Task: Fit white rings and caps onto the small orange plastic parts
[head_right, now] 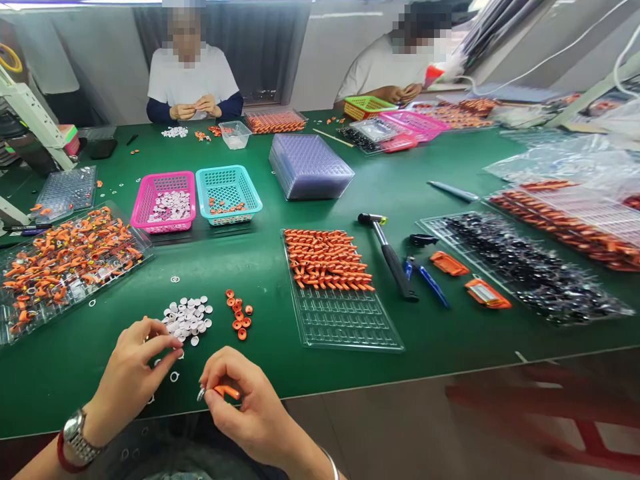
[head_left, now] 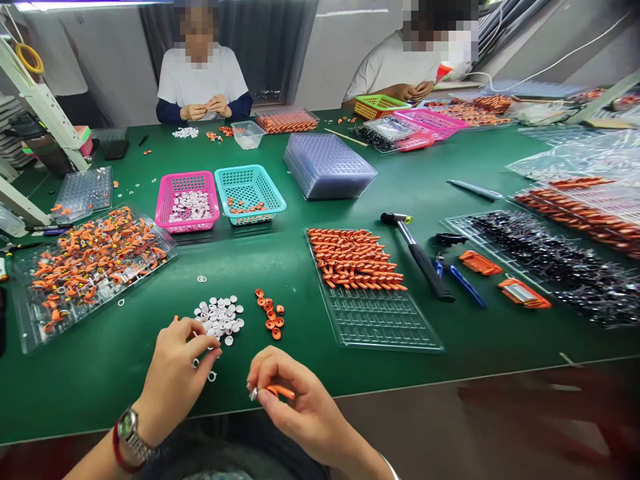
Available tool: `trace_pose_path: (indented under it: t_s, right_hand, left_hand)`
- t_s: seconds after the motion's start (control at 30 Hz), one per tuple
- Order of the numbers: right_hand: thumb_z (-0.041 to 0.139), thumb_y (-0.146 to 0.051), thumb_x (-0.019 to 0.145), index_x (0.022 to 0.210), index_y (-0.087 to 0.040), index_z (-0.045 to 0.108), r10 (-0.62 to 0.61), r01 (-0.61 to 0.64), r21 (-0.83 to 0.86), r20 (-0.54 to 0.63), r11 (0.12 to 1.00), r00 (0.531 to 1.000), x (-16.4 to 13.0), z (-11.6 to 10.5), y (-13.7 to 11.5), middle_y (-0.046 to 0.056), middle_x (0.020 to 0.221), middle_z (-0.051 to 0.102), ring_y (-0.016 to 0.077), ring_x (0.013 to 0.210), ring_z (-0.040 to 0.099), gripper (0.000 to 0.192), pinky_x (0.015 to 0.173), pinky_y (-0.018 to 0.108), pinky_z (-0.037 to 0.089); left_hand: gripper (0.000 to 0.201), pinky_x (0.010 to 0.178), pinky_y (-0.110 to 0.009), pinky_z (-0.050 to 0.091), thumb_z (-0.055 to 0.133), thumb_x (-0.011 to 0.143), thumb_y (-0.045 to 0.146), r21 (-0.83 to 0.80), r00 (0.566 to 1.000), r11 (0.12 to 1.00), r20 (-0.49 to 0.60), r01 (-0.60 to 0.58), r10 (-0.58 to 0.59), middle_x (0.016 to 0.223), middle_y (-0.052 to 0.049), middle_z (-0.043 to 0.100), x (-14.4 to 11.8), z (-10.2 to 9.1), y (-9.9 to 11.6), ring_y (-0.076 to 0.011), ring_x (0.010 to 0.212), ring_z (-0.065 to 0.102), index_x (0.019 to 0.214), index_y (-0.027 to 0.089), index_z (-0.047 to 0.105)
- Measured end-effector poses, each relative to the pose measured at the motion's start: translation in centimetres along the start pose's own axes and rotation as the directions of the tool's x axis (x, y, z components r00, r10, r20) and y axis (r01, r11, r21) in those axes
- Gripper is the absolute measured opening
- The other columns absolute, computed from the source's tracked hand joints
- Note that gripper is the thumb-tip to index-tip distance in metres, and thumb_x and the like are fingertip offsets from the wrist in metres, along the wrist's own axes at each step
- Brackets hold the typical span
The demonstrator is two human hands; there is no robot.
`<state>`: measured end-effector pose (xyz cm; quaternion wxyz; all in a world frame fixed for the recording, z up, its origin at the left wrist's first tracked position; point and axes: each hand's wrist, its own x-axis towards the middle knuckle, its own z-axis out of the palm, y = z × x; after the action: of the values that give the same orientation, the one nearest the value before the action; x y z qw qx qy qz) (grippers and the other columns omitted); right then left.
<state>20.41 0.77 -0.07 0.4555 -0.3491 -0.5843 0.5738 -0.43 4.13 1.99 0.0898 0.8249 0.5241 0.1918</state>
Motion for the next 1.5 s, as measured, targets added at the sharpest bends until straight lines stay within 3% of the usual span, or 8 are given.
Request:
trace_pose_path:
  t_s: [0.23,0.5,0.7,0.77,0.97,1.13,1.23,1.5]
  right_hand:
    - [0.052,-0.013,0.083,0.078,-0.020,0.053,0.058,-0.058,-0.055,-0.007,0.997,0.998,-0.6,-0.1,1.0,0.004,0.082,0.060,0.0154,0.070,0.053,0.009,0.063,0.027,0.042]
    - [0.051,-0.012,0.084,0.078,-0.020,0.054,0.046,-0.047,-0.097,-0.013,0.994,0.999,-0.4,-0.4,0.9,0.002,0.081,0.060,0.0143,0.069,0.054,0.010,0.062,0.025,0.043]
    - [0.053,-0.008,0.083,0.082,-0.021,0.054,-0.143,0.121,-0.283,-0.060,0.951,0.988,0.3,0.7,0.6,0.009,0.107,0.067,0.0201,0.099,0.064,0.013,0.085,0.031,0.049]
    - [0.053,-0.005,0.081,0.085,-0.022,0.054,-0.231,0.210,-0.351,-0.019,0.912,0.973,0.3,1.3,0.5,0.010,0.114,0.067,0.0205,0.105,0.064,0.017,0.089,0.032,0.050]
    - [0.052,0.000,0.078,0.087,-0.022,0.054,-0.360,0.328,-0.413,0.001,0.850,0.933,-0.1,2.8,0.3,0.012,0.117,0.068,0.0201,0.110,0.065,0.024,0.090,0.030,0.052]
    - [0.054,-0.002,0.079,0.087,-0.024,0.055,-0.322,0.268,-0.363,-0.096,0.892,0.942,-0.5,3.6,-0.2,0.011,0.120,0.070,0.0209,0.109,0.066,0.023,0.090,0.031,0.054]
    - [0.054,-0.003,0.080,0.086,-0.024,0.056,-0.302,0.243,-0.373,-0.107,0.896,0.947,-0.7,3.9,-0.5,0.011,0.124,0.069,0.0218,0.110,0.066,0.023,0.091,0.032,0.053]
    - [0.054,-0.002,0.078,0.085,-0.024,0.057,-0.265,0.214,-0.392,-0.079,0.895,0.961,-1.1,3.9,-0.8,0.012,0.128,0.067,0.0228,0.106,0.067,0.023,0.089,0.032,0.054]
  left_hand:
    - [0.012,0.072,-0.039,0.046,0.068,0.086,0.013,0.018,0.997,0.999,0.053,-0.048,0.047,0.090,-0.006,0.072,3.5,1.1,-0.1,-0.0260,0.082,0.060,0.092,0.019,0.075]
    - [0.013,0.086,-0.048,0.048,0.062,0.088,0.011,-0.082,0.999,0.996,0.015,-0.040,0.041,0.092,-0.007,0.074,1.3,1.0,-1.1,-0.0266,0.084,0.067,0.086,0.018,0.072]
    - [0.015,0.072,-0.024,0.056,0.054,0.093,0.015,-0.308,0.999,0.951,-0.020,-0.031,0.026,0.090,-0.002,0.074,-0.6,0.3,-0.2,-0.0166,0.081,0.071,0.092,0.021,0.068]
    - [0.011,0.070,-0.020,0.057,0.059,0.090,0.015,-0.477,0.998,0.877,0.009,0.059,-0.063,0.085,0.001,0.075,-1.2,0.1,0.5,-0.0143,0.077,0.072,0.090,0.023,0.066]
    - [0.007,0.067,-0.021,0.061,0.071,0.078,0.017,-0.834,0.921,0.473,0.099,0.283,-0.377,0.080,0.001,0.077,-2.0,0.3,1.9,-0.0164,0.074,0.073,0.082,0.021,0.068]
    - [0.007,0.067,-0.020,0.062,0.076,0.075,0.020,-0.897,0.860,0.346,0.067,0.274,-0.506,0.079,-0.001,0.081,-2.6,1.3,2.5,-0.0176,0.072,0.076,0.082,0.021,0.077]
    - [0.011,0.067,-0.019,0.063,0.077,0.075,0.020,-0.904,0.847,0.347,0.032,0.250,-0.530,0.081,-0.001,0.082,-2.8,1.8,2.6,-0.0180,0.071,0.077,0.085,0.024,0.080]
    - [0.029,0.071,-0.018,0.062,0.075,0.074,0.012,-0.867,0.889,0.450,-0.017,0.214,-0.457,0.090,0.003,0.082,-3.5,2.4,2.2,-0.0176,0.076,0.078,0.095,0.031,0.080]
